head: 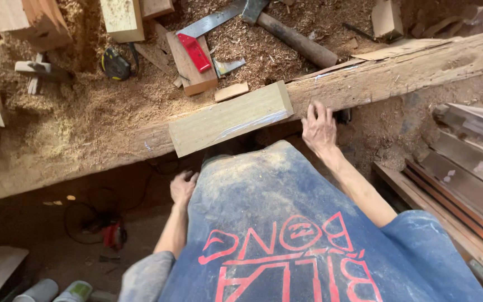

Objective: The person chips a piece of wood with an axe, marks cutting lines on wooden blocks using a square ruler and a pencil, and cuts through a block with a circular saw.

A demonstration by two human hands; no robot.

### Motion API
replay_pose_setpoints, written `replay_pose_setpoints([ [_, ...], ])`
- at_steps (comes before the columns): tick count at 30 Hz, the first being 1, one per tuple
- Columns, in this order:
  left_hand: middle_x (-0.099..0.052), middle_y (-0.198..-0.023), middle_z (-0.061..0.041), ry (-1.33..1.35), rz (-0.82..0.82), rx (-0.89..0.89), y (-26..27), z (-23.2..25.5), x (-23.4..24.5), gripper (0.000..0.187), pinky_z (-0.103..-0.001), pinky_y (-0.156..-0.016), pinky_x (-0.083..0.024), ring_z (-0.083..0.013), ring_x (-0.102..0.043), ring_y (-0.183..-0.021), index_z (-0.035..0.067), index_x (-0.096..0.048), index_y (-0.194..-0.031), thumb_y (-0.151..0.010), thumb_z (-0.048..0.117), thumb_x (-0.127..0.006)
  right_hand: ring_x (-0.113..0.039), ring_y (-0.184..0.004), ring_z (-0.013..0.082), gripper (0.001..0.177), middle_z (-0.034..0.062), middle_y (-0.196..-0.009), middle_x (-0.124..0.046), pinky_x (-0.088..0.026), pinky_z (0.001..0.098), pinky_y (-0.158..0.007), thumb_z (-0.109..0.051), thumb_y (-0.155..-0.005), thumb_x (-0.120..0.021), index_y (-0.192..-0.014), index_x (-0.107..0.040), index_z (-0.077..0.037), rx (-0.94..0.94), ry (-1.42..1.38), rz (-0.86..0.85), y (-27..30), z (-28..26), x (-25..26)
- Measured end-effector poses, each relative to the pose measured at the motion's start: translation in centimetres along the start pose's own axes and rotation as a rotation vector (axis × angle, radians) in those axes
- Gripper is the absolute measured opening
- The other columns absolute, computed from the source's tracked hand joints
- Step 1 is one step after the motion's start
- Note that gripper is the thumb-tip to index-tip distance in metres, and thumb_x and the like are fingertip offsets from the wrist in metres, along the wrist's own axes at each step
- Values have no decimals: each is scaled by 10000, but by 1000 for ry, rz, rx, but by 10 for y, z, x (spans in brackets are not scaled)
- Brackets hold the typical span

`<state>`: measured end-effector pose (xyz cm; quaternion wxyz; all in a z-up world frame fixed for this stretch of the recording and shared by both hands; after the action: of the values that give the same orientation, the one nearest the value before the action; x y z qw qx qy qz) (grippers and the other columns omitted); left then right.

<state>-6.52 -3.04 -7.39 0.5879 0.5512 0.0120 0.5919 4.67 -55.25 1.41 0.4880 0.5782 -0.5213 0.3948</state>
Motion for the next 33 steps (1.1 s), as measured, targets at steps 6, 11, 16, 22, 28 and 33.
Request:
replay_pose_setpoints([
  [6, -461, -1468, -157, 1303, 121, 436, -41, -31, 15, 1105, -579, -1018, -469, -387, -521, -1308, -12, -228, -1599, -913, 744, -649, -466, -1266, 431, 688, 250, -1466, -390, -450, 585, -1040, -410, -972, -700, -1531, -503, -60, -238, -93, 209, 3, 22, 37],
  [11, -655, -1088, -123, 1055, 266, 377, -95, -8, 51, 596, -440, -719, -578, -246, -619, -915, -31, -502, -1148, -849, 341, -859, -415, -1236, 496, 670, 335, -1527, -310, -456, 604, -951, -434, -1043, -684, -1550, -473, -49, -333, 77, 241, -2, 18, 21],
  [16, -655, -763, -96, 1033, 425, 218, -82, -8, 48, 361, -341, -487, -488, -188, -560, -582, -29, -521, -830, -907, 89, -853, -445, -1272, 459, 593, 268, -1562, -372, -471, 567, -1053, -319, -1040, -714, -1511, -512, -20, -149, 14, 236, 21, 5, -2],
  [22, -764, -1018, -178, 845, 433, -14, -54, -7, 37, 548, -296, -657, -577, -234, -688, -766, -80, -530, -1370, -838, -83, -660, -523, -1215, 322, 432, 165, -1509, -473, -462, 492, -1098, -223, -991, -766, -1376, -607, -109, -83, -100, 180, 14, 10, 5],
  [28, -485, -1469, -77, 1479, 228, 443, -56, -22, -8, 942, -475, -1005, -395, -274, -553, -1232, 158, -101, -1624, -881, 139, -679, -462, -1197, 444, 693, 288, -1474, -426, -464, 536, -1012, -172, -757, -728, -1409, -624, 37, -46, 87, 216, 5, -31, 19],
  [33, -539, -1399, -134, 1669, 258, 202, -57, 8, 19, 918, -436, -1004, -471, -261, -631, -1099, 60, -130, -1638, -936, 207, -702, -471, -1237, 431, 582, 266, -1506, -428, -511, 513, -977, -129, -825, -690, -1367, -614, 71, -4, -54, 98, 11, -30, 1],
])
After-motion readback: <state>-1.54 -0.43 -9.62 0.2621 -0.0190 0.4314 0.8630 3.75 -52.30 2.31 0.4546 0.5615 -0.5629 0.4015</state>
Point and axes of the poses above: each hand's wrist, its own y-axis away from the middle knuckle, its own x-axis out of the back of the hand, z = x × y, the point moved 7 cm from there along -y, towards the middle knuckle
